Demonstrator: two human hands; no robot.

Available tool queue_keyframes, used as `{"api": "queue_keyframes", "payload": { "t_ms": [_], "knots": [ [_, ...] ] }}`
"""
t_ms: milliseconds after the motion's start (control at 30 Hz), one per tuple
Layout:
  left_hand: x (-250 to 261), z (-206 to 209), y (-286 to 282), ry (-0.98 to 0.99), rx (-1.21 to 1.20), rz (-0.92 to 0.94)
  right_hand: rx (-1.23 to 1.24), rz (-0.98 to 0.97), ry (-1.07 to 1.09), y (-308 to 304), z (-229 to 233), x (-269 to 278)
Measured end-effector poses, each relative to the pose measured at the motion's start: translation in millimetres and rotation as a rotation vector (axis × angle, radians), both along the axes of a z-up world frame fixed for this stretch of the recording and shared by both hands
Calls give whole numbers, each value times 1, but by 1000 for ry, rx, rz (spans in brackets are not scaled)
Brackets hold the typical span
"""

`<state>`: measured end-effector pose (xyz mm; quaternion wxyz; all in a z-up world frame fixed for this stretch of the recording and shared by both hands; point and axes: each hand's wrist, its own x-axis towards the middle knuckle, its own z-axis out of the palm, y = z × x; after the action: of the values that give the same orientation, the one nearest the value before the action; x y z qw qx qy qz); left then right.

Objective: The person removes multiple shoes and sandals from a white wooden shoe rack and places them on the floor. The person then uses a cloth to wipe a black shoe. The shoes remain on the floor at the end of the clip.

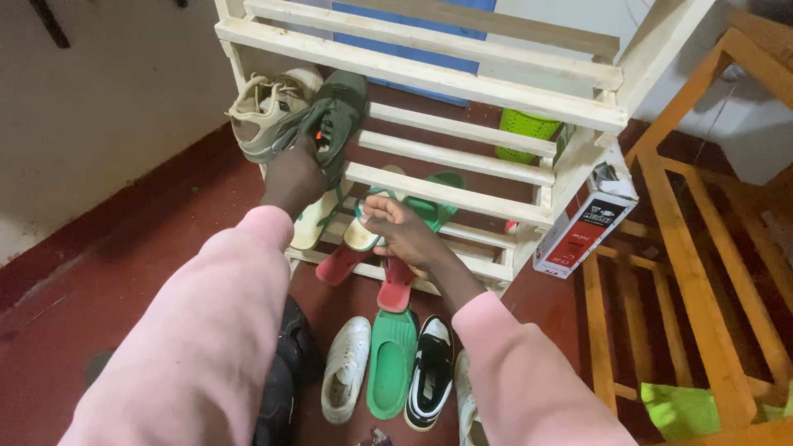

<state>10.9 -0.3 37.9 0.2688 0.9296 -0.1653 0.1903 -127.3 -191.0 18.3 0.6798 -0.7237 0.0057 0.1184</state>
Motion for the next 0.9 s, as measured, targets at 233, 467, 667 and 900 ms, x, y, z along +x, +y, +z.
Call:
{"api": "queue_keyframes", "payload": {
  "t_ms": [233,467,667,900],
  "knots": [
    [-17,-10,9,111,2,67,8,15,4,6,-2,-4],
    [-38,-26,11,65,-63,60,12,5,14,7,-9,-11],
    [-63,-31,2,112,-128,72,10,-14,25,8,-14,-18],
    [-98,-68,-2,-51,-300,83,218,-49,43,15,-25,-28]
  ]
}}
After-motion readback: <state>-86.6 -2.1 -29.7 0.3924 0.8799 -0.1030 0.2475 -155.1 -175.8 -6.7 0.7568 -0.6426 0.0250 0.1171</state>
